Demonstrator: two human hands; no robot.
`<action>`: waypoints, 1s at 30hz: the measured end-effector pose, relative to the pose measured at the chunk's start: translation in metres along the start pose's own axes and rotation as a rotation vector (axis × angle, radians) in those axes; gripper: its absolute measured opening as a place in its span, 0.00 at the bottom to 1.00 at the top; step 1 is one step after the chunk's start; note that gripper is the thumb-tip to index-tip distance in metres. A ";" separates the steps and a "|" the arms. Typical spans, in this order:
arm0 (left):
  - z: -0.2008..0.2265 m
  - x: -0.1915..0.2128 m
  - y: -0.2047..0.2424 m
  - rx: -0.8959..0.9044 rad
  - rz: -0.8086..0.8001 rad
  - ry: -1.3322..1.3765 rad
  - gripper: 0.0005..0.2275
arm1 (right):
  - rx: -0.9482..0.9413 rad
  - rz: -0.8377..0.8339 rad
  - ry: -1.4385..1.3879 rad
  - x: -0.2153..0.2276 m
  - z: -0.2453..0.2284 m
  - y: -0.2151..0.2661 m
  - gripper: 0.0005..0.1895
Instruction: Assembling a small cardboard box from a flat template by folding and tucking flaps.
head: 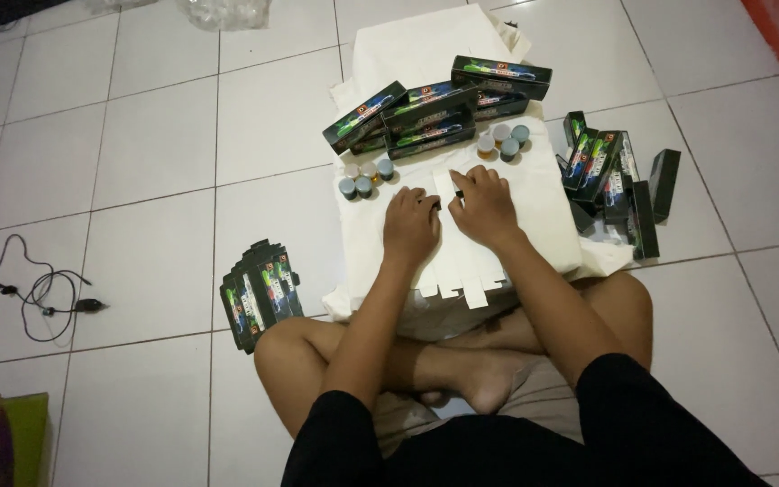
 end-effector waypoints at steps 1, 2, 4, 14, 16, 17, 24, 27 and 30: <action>0.001 0.001 -0.001 0.002 -0.002 -0.006 0.09 | 0.003 0.033 -0.036 0.002 0.000 -0.001 0.23; 0.002 0.003 -0.002 0.005 -0.004 -0.012 0.09 | 0.007 0.066 -0.072 0.005 0.000 -0.001 0.23; 0.003 0.003 -0.002 0.023 -0.031 -0.006 0.09 | -0.002 0.105 -0.153 0.008 -0.001 0.000 0.22; -0.006 -0.011 0.003 0.076 -0.190 0.042 0.09 | 0.031 0.055 -0.144 0.019 -0.005 0.003 0.03; -0.004 -0.006 0.000 0.046 -0.193 0.022 0.11 | 0.054 0.059 -0.142 0.017 -0.002 0.005 0.03; -0.001 -0.004 0.000 0.023 -0.180 0.015 0.12 | 0.056 0.059 -0.157 0.016 0.000 0.006 0.03; -0.003 -0.004 -0.005 0.020 -0.229 -0.025 0.11 | 0.020 0.127 -0.184 0.018 -0.002 0.006 0.08; -0.010 -0.018 -0.022 0.175 -0.350 -0.101 0.07 | 0.052 0.190 -0.150 0.020 -0.004 0.006 0.05; -0.012 -0.032 -0.041 0.360 -0.506 -0.148 0.12 | 0.016 0.201 -0.200 0.018 0.001 0.007 0.05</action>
Point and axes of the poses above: each hand's wrist, its own y-axis away from the middle knuckle, its own x-axis out of the back of the hand, z = x × y, the point moved 4 cm from there along -y, towards the middle knuckle, and after that the axes turned 7 degrees about x, right-handed, at the moved point
